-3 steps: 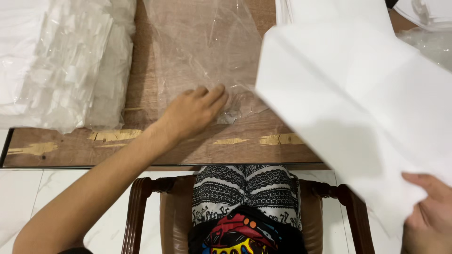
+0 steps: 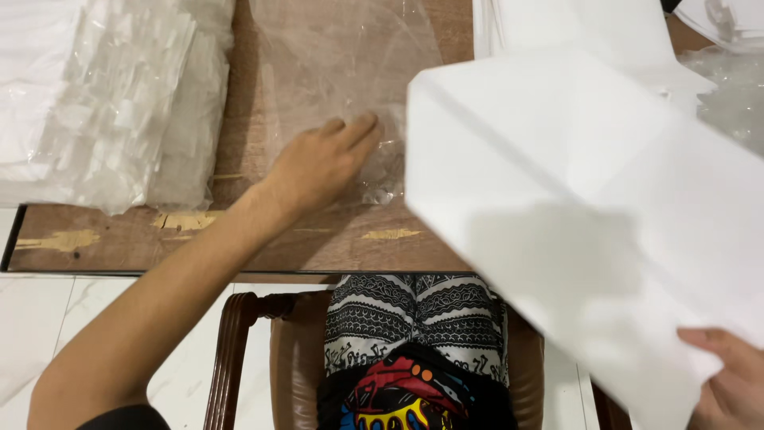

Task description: The person places white non-woven bags into clear plastic bags on a wooden table. They repeatedly pick up a bag, insert it into a plastic bag, and smooth the plastic to seal it, stacking the packed bags on the table.

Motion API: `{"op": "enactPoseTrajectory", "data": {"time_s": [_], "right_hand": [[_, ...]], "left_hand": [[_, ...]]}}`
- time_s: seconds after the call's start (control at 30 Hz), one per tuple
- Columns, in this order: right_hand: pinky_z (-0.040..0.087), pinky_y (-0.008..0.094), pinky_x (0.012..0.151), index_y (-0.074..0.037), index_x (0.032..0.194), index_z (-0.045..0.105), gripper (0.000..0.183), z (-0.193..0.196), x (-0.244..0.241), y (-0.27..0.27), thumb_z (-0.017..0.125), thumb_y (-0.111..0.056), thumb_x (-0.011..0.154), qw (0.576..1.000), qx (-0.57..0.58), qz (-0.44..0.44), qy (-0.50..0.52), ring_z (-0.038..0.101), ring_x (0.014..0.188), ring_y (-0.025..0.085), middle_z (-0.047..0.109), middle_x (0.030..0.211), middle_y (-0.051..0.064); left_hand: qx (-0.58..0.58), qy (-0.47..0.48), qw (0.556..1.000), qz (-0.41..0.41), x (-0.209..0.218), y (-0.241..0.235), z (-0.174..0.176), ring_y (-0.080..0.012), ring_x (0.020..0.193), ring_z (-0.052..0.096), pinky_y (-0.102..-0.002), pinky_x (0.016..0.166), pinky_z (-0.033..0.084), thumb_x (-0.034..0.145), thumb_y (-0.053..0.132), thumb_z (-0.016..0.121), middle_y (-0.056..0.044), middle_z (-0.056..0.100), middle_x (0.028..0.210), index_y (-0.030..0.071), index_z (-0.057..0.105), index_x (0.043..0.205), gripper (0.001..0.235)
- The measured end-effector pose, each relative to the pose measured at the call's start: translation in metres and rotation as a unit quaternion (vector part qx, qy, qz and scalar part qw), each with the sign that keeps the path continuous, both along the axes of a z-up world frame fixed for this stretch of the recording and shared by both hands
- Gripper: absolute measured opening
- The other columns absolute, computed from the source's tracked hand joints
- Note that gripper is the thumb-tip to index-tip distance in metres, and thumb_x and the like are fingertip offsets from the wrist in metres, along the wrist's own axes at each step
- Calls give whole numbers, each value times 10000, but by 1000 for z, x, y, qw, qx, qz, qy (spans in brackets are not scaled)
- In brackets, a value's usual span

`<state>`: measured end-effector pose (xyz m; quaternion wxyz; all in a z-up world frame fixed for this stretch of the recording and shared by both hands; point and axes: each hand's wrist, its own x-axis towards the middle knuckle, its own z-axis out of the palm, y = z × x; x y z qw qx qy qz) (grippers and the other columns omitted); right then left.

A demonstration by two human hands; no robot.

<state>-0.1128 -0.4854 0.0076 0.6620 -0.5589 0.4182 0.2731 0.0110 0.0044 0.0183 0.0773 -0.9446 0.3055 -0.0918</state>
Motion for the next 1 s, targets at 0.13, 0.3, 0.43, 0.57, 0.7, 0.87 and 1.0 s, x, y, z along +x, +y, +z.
{"op": "enactPoseTrajectory", "data": {"time_s": [0.13,0.3,0.43,0.57,0.7,0.87,1.0], "right_hand": [[542,358,311,-13,1273,682,465,-97,-28,-122,601,1,816,921,-69,233,-305,692,206,374,747,412,391],[366,663,1039,294,1303,555,420,-42,-23,-38,408,279,910,994,-100,39,22,527,1127,646,594,1236,491],[520,205,599,-105,936,846,581,-113,-49,-37,740,-609,667,786,-182,321,-495,749,516,104,848,881,38],[403,540,625,139,1027,574,279,-72,-43,39,541,141,750,992,-55,-38,-108,557,780,443,603,932,285],[469,556,631,144,1029,600,280,-101,-39,17,544,1,795,989,-10,-51,-135,602,779,455,645,941,278],[474,496,711,31,1222,592,413,-71,-41,55,499,-75,834,988,37,-79,-131,616,902,396,656,1081,197],[383,370,410,-5,1101,642,328,-73,-33,94,608,-46,777,982,72,-63,-165,558,594,279,633,803,131]], "left_hand": [[-89,-33,995,-11,15,10,1,-302,828,640,-368,666,608,760,-100,498,-222,493,1414,-66,454,1411,654],[-73,-65,995,20,17,1,13,-344,776,609,-411,458,530,768,-75,542,-184,437,1418,-42,415,1434,679],[-23,0,999,26,15,-19,23,-381,973,607,-450,555,585,839,19,480,-173,361,1532,7,305,1512,695],[100,-75,992,-20,3,-36,3,-256,901,590,-271,460,572,805,-9,610,-107,372,1503,55,351,1476,722],[136,-247,959,-44,-3,-32,-18,-154,737,580,-211,404,422,805,49,659,-50,506,1421,111,534,1396,607],[101,-183,977,-36,-5,-25,-30,-183,804,601,-259,364,489,799,33,663,-56,434,1478,133,455,1451,692],[102,-34,994,-23,-8,-45,-21,-236,879,559,-334,311,505,785,-85,566,-72,251,1592,71,271,1526,813]]}}
